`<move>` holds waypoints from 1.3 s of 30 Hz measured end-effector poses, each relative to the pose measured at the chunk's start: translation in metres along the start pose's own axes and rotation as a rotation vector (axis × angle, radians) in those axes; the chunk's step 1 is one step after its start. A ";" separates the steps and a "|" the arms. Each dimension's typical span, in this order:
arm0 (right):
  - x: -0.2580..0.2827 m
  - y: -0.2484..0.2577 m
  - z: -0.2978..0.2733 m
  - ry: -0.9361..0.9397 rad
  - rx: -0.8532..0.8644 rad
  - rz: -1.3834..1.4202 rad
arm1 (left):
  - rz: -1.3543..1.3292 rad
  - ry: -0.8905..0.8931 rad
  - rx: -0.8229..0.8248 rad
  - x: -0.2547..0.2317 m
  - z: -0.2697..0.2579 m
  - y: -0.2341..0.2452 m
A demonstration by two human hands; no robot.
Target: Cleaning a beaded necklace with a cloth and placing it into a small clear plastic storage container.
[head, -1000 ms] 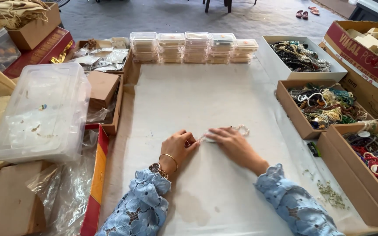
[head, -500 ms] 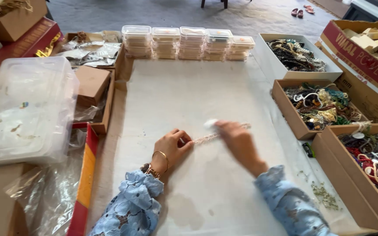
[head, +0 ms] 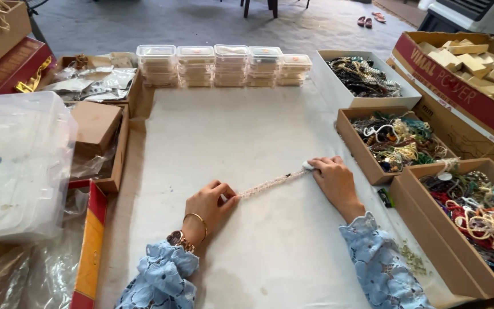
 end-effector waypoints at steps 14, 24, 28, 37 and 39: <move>0.024 -0.034 -0.004 0.180 0.143 0.206 | 0.023 0.051 0.042 0.004 0.003 -0.003; -0.015 -0.001 -0.005 -0.058 -0.040 0.097 | -0.001 0.045 0.000 0.001 -0.002 0.000; -0.003 -0.008 -0.002 -0.007 0.064 0.115 | 0.005 0.050 -0.001 0.002 -0.002 -0.001; -0.009 0.000 -0.004 -0.106 0.133 0.104 | -0.018 0.049 -0.023 0.001 -0.004 0.004; -0.013 -0.001 -0.004 -0.131 0.139 0.103 | -0.007 0.051 -0.017 0.000 -0.005 0.004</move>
Point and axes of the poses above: each hand's wrist, its own z-axis towards the middle knuckle, its own y-axis out of the back of the hand, x = y × z, the point moved 9 cm from there along z, towards the middle knuckle, and after that the axes turned 9 degrees about z, right-handed, at the moved point
